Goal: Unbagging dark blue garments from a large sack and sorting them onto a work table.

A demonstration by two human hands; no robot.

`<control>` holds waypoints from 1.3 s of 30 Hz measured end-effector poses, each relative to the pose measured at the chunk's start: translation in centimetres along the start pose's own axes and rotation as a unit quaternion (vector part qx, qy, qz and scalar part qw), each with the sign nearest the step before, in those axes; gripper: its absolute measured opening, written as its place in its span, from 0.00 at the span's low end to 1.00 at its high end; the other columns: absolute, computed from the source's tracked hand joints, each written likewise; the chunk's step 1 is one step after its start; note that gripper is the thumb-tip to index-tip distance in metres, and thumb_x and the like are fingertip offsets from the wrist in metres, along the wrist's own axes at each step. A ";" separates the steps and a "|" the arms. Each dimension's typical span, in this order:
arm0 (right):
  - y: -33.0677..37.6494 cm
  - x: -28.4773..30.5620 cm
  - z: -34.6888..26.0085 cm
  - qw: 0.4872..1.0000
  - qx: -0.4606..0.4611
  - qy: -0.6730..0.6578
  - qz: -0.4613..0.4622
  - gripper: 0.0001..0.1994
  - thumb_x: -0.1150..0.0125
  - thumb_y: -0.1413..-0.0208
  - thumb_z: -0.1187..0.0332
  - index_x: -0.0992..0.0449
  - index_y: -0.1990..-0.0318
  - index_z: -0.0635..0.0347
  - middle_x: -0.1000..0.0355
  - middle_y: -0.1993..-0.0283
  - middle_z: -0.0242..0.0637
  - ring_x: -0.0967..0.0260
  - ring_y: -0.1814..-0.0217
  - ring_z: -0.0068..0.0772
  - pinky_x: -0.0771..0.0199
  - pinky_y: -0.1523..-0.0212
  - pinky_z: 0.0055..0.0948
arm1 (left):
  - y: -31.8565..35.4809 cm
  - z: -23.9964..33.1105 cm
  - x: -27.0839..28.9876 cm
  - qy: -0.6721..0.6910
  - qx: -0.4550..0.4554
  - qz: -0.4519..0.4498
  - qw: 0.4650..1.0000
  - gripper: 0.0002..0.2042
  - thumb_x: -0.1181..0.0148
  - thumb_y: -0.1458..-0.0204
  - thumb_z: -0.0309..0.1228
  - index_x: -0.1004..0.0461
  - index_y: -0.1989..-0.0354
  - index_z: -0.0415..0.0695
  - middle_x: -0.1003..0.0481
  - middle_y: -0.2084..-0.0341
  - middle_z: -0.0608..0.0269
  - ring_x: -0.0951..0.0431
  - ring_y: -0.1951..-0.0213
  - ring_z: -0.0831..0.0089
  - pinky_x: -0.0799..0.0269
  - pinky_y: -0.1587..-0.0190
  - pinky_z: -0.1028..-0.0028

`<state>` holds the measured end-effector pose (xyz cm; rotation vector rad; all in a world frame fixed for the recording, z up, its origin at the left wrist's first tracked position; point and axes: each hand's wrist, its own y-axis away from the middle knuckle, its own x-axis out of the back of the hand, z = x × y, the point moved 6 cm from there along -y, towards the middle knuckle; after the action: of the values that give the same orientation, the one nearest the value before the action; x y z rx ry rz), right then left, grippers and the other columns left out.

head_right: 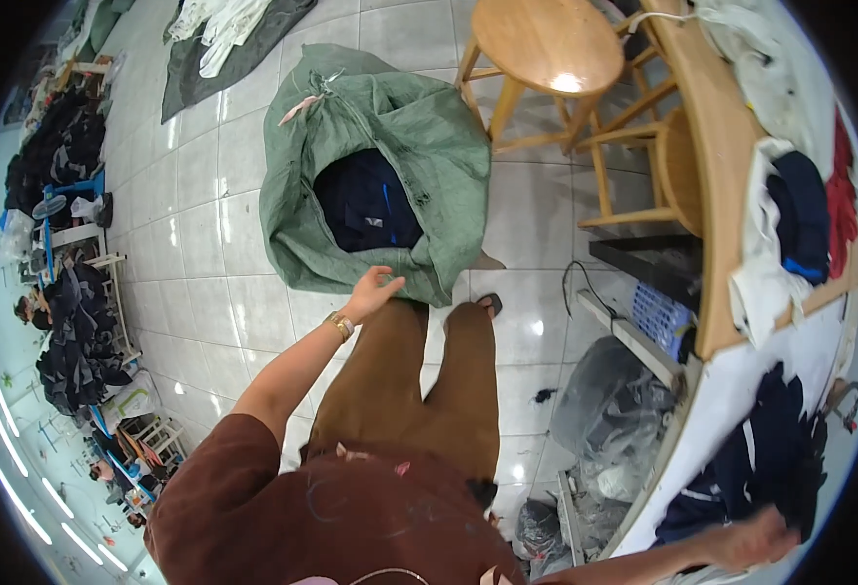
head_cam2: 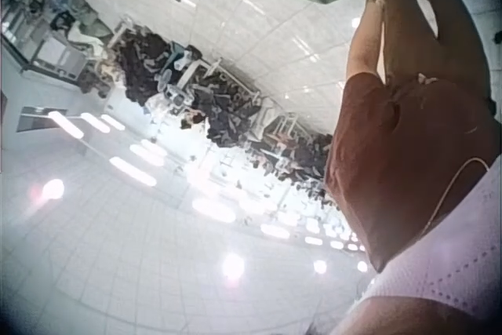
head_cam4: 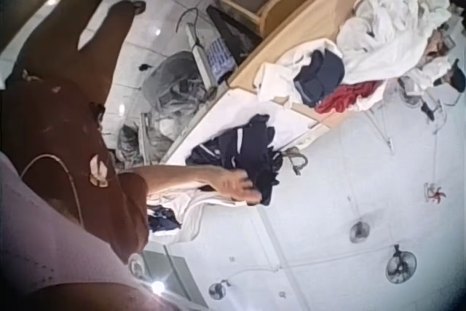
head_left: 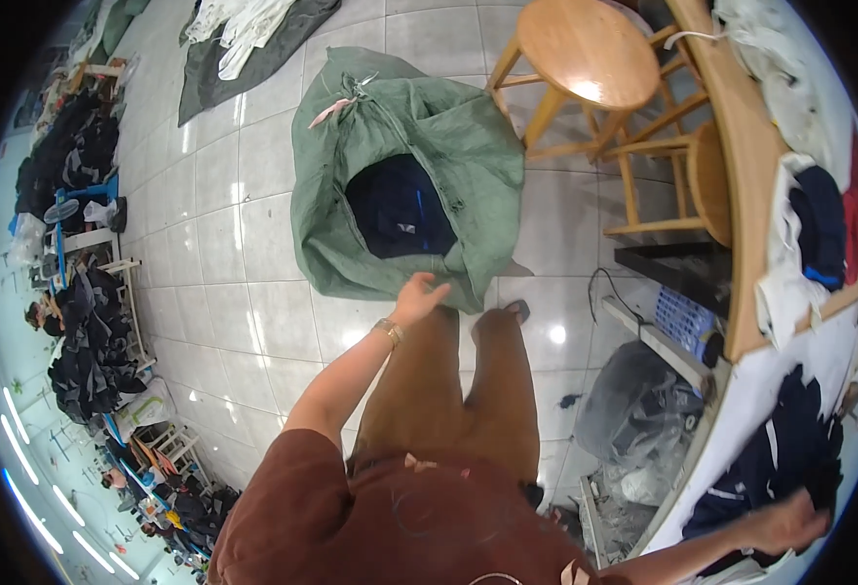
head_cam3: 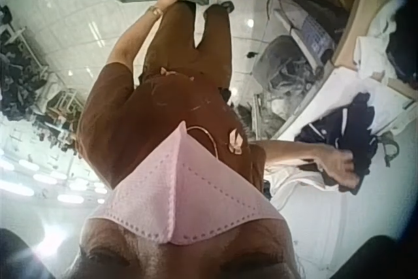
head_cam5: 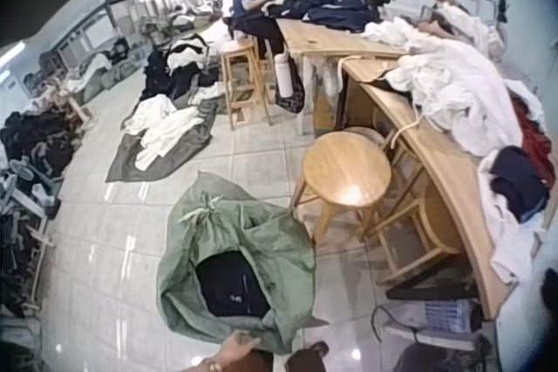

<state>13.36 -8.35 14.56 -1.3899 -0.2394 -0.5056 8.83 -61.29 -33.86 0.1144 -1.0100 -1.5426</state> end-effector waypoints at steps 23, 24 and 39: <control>40.0 -15.5 -42.1 0.271 -0.571 -0.406 -0.661 0.15 0.48 0.45 0.67 0.33 0.53 0.66 0.31 0.57 0.41 0.31 0.56 0.31 0.29 0.58 0.24 | -7.4 -6.5 4.3 -0.032 -0.048 0.153 0.987 0.14 0.40 0.67 0.30 0.29 0.70 0.38 0.29 0.69 0.46 0.30 0.62 0.50 0.33 0.58 0.60; 39.8 -16.6 -44.7 0.190 -0.624 -0.404 -0.641 0.21 0.48 0.45 0.59 0.37 0.48 0.63 0.33 0.57 0.43 0.32 0.54 0.32 0.28 0.58 0.28 | -3.8 -5.1 4.2 -0.076 -0.082 0.151 0.982 0.15 0.39 0.67 0.29 0.29 0.68 0.37 0.30 0.67 0.44 0.30 0.61 0.49 0.33 0.57 0.60; 19.2 -8.5 -51.0 -0.026 -0.574 -0.569 -0.588 0.23 0.41 0.58 0.70 0.34 0.52 0.70 0.29 0.59 0.41 0.28 0.61 0.35 0.26 0.59 0.30 | 13.7 0.2 14.6 0.573 0.013 0.117 0.811 0.26 0.40 0.60 0.48 0.38 0.56 0.47 0.35 0.69 0.64 0.31 0.66 0.71 0.34 0.60 0.70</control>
<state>8.42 -54.50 -15.17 1.1012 1.5296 0.2987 15.20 -72.11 -18.26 0.8074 -0.0494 -0.9282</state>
